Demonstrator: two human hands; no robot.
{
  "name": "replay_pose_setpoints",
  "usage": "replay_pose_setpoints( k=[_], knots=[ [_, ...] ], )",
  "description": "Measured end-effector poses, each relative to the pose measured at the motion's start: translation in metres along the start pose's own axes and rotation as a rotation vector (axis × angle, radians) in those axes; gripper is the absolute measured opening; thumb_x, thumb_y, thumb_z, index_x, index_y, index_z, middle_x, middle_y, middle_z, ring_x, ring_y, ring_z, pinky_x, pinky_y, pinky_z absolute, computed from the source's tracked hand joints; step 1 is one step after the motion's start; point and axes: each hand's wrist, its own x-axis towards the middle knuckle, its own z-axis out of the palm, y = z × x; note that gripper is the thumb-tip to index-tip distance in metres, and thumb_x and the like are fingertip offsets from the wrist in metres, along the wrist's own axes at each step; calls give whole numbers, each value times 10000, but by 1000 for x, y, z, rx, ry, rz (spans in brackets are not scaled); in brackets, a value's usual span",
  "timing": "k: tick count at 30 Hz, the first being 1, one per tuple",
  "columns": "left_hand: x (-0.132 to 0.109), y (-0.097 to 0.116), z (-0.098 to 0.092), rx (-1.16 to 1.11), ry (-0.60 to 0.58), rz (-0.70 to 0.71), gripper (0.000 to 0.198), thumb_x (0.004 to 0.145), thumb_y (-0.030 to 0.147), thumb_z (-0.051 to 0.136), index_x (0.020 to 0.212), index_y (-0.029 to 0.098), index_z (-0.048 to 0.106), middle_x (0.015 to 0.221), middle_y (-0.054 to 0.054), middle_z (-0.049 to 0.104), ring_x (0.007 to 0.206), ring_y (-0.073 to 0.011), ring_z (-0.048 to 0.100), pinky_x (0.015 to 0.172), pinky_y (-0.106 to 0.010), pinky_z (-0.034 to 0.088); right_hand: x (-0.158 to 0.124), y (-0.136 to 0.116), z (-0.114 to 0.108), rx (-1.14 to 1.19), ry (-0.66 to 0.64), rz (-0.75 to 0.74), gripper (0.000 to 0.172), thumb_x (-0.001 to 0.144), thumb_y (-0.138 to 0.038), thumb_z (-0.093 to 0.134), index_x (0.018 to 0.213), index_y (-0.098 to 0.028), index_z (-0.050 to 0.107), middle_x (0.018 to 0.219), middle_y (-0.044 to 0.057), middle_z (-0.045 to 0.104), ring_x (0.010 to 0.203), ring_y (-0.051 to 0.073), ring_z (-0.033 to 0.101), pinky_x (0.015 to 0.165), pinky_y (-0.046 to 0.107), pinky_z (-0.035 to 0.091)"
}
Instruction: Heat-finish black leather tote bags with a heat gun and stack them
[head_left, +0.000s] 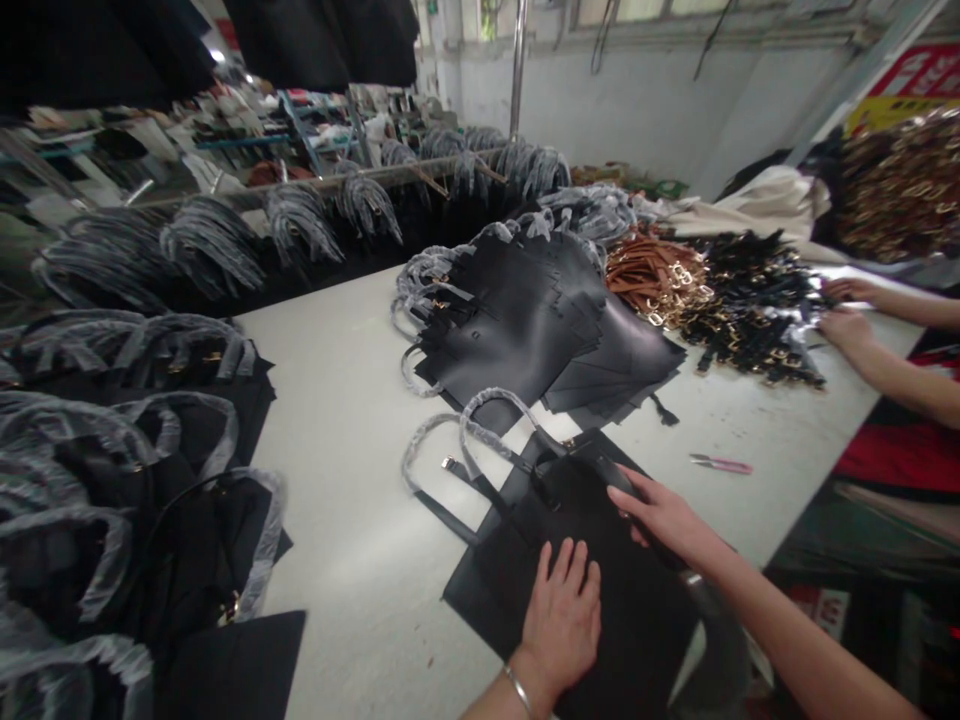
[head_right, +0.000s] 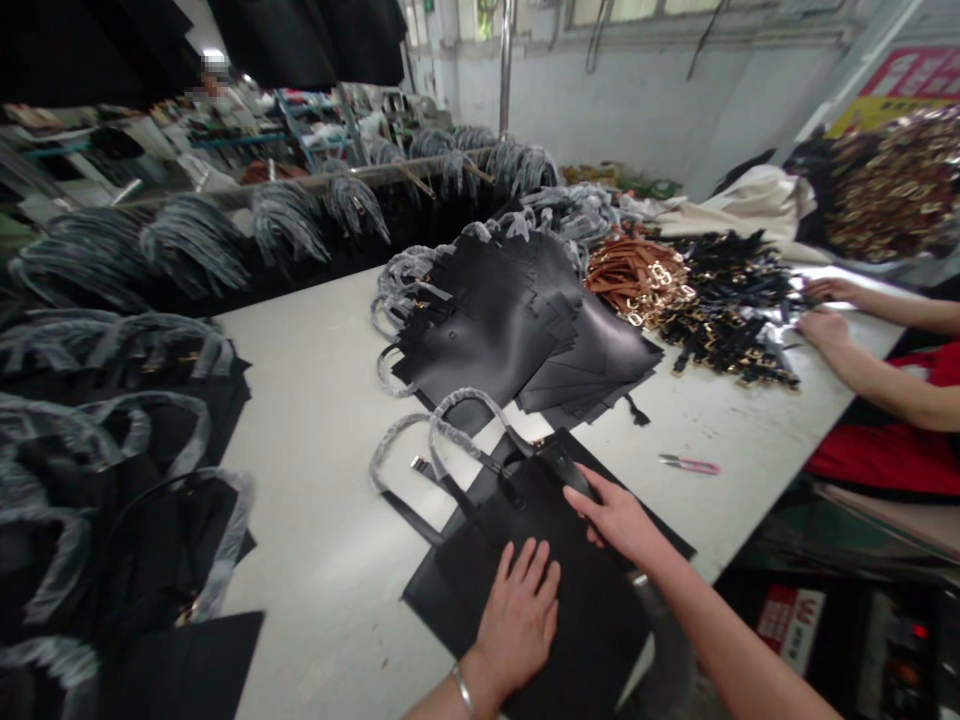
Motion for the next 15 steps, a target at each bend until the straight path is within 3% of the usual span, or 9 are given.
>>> replay_pose_setpoints(
  k=[4,7,12,15],
  knots=[
    [-3,-1,2,-5,3,14,449,946,331,401,1372,194,438,1476,-76,379,1373,-230,306,1148,-435,241,-20,5,-5,-73,-173,39,625,863,-458,547,1418,-222,383,662,-44,556,395,85,538,359,187,430],
    [-5,-2,5,-25,7,34,438,949,320,392,1360,177,448,1461,-82,401,1359,-213,332,1148,-386,248,-26,7,6,-96,-288,94,615,869,-430,540,1414,-184,394,660,-37,558,384,79,538,346,175,417],
    [-4,-3,7,-51,1,60,435,949,314,384,1351,162,452,1442,-86,428,1341,-212,363,1144,-373,248,-8,-2,31,-104,-327,114,580,877,-393,527,1398,-165,413,630,-43,543,358,77,525,326,171,402],
    [-3,-3,6,-59,-6,66,443,945,317,386,1352,152,447,1445,-89,424,1337,-219,366,1142,-373,249,-1,-7,34,-77,-350,102,572,880,-391,517,1396,-167,411,617,-52,526,354,77,518,323,171,401]
  ],
)
